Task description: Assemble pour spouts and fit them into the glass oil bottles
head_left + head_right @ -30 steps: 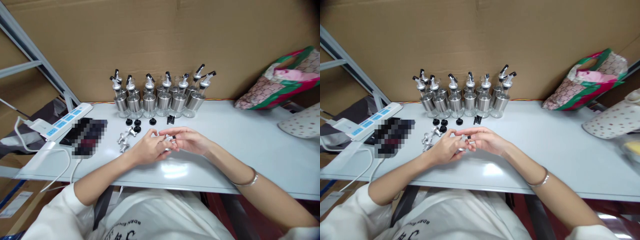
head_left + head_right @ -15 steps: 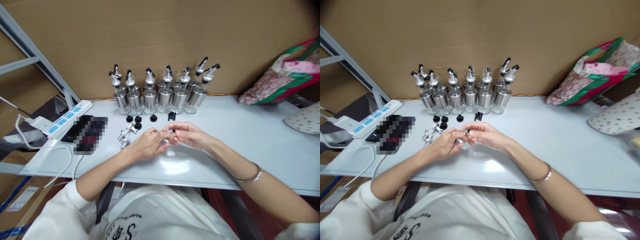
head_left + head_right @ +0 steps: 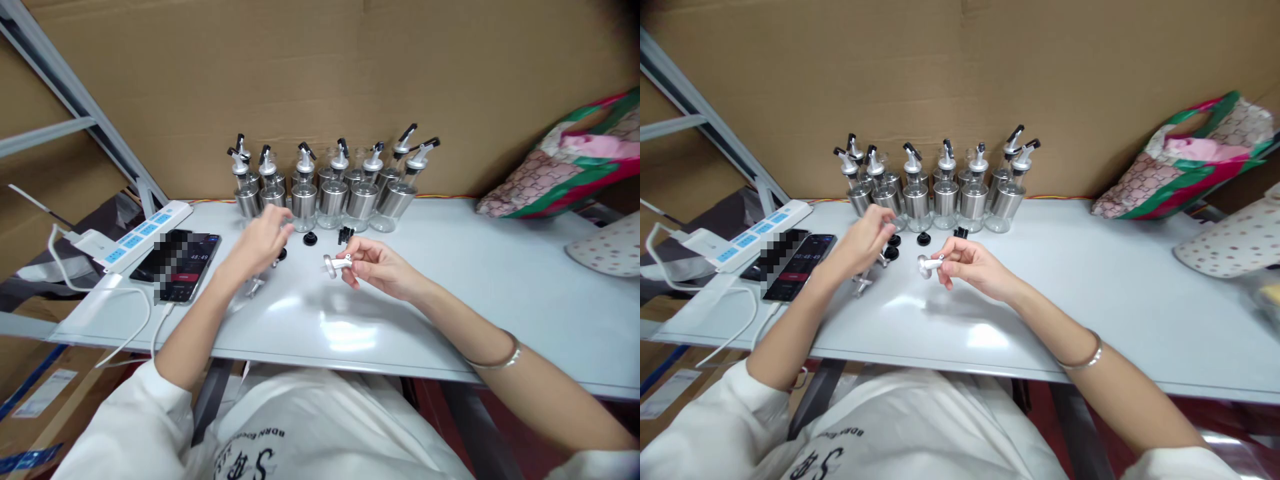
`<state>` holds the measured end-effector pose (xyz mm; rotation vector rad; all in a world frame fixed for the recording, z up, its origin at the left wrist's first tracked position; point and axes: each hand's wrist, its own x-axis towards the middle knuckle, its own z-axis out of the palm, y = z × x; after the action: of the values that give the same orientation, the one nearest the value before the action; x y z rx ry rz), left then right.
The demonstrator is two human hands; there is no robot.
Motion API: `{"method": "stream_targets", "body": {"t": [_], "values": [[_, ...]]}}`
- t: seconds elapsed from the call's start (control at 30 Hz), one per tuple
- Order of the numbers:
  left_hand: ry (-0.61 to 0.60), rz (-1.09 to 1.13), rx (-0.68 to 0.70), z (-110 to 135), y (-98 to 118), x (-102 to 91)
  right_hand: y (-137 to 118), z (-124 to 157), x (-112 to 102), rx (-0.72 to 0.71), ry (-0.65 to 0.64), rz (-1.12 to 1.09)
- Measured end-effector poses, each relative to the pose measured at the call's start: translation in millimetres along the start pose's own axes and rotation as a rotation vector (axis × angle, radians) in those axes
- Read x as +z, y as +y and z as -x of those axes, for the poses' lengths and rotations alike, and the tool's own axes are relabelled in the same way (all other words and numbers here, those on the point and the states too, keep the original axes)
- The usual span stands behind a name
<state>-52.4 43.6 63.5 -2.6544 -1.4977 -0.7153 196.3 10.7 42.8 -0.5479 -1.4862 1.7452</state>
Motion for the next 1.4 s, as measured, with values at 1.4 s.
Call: {"method": "stream_targets", "body": {"t": [1.4], "values": [[-0.051, -0.191, -0.188, -2.9, -30.6, -5.5, -6.8, -3.8, -9.6, 0.068, 0.304, 0.196]]}}
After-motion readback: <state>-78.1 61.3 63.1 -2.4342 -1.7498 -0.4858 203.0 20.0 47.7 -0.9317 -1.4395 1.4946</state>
